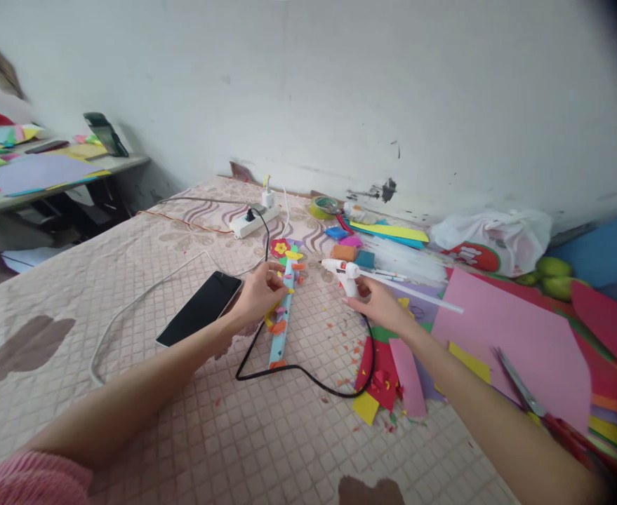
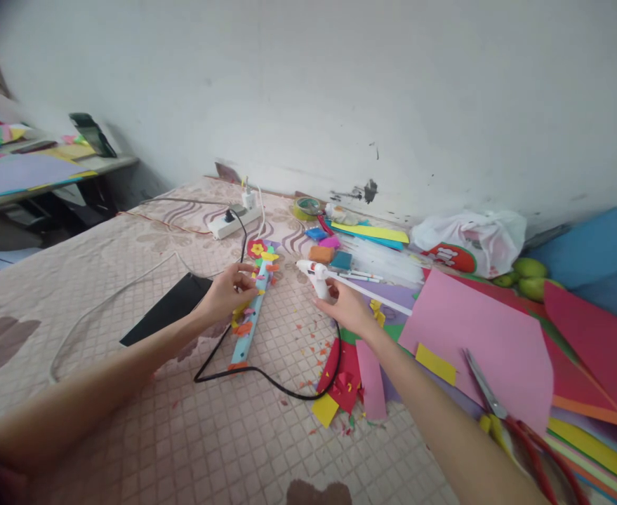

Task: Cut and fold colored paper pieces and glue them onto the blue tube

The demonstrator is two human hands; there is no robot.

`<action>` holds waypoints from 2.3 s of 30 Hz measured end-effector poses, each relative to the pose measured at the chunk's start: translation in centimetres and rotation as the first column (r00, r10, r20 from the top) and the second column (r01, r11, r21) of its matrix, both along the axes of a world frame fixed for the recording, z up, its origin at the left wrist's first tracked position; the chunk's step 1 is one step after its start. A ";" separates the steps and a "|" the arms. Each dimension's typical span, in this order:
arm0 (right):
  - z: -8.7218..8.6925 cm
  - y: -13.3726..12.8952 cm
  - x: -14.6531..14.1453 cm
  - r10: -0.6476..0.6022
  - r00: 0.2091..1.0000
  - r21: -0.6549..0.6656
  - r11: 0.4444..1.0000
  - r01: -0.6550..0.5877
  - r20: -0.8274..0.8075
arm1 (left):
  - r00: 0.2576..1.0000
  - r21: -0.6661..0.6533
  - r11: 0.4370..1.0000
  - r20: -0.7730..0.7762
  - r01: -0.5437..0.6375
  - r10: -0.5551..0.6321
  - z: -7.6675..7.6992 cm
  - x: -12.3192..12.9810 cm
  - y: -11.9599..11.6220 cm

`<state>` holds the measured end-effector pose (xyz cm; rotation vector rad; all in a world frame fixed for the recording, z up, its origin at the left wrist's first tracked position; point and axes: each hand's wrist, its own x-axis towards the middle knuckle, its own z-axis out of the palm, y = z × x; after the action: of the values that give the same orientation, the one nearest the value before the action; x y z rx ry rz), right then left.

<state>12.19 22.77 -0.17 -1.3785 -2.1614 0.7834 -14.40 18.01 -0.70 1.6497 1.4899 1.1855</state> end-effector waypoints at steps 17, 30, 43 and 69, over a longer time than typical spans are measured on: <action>0.3 -0.6 -1.8 -0.166 0.980 0.065 0.983 0.174 -0.113 | 0.999 -0.045 0.999 0.029 0.020 -0.019 0.5 -0.4 -0.2; 2.1 -4.7 -2.2 -0.092 0.920 -0.362 0.930 -0.057 -0.381 | 0.999 -0.048 0.999 0.050 0.018 -0.016 0.1 -1.1 -0.2; 1.8 -5.3 -3.4 0.058 0.992 -0.109 0.992 -0.070 -0.110 | 0.998 -0.071 0.997 0.065 -0.003 0.008 -0.1 -1.6 -0.3; 1.5 -5.5 -3.8 0.066 0.996 -0.026 0.997 -0.067 -0.054 | 0.997 -0.077 0.997 0.080 0.001 0.005 0.5 -1.0 -0.1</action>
<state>8.40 17.28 1.32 -1.2898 -2.1725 0.8682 -15.44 17.89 -0.16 1.5330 1.4692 1.1669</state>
